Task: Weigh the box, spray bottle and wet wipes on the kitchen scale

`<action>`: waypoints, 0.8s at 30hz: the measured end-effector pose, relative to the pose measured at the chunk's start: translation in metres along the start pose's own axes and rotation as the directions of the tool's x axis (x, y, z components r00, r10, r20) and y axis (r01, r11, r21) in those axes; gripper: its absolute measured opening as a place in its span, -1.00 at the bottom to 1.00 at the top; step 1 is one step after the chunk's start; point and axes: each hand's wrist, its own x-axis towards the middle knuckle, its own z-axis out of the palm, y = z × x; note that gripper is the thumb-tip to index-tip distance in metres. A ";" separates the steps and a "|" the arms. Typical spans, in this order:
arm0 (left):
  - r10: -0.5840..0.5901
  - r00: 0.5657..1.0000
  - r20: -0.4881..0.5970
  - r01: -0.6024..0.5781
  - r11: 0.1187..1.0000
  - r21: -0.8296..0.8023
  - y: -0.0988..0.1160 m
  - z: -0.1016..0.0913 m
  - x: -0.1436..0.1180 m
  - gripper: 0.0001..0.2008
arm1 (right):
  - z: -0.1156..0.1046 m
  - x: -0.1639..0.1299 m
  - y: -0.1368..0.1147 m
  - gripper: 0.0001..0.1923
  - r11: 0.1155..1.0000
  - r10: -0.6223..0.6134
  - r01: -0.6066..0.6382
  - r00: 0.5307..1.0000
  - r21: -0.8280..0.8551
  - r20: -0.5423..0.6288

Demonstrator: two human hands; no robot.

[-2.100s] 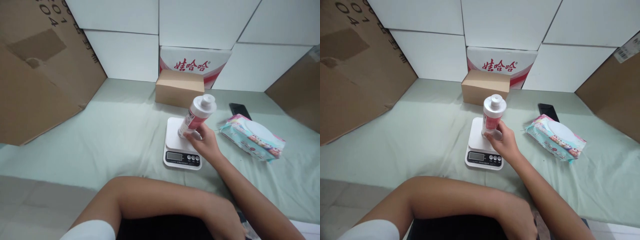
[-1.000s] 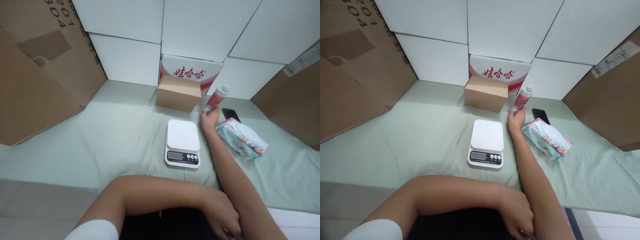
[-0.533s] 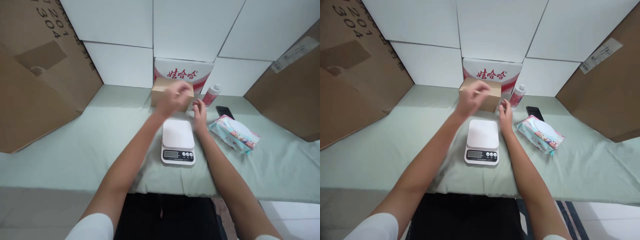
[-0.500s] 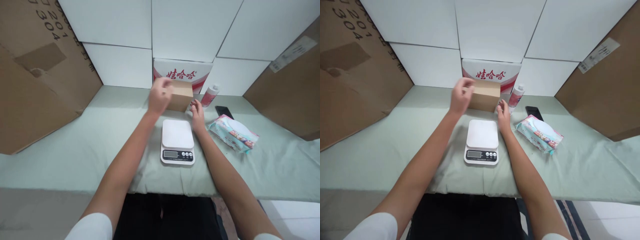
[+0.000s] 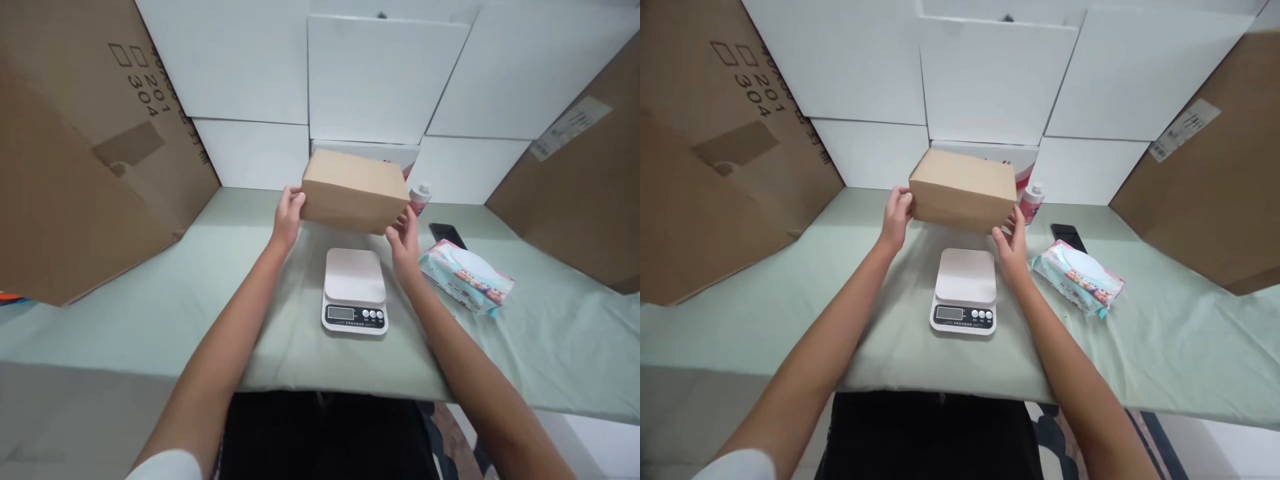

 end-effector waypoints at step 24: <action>-0.035 0.988 0.149 0.041 0.999 -0.033 0.006 -0.041 -0.163 -0.43 | -0.049 -0.102 -0.020 -0.41 0.986 -0.108 0.093 0.989 -0.141 -0.104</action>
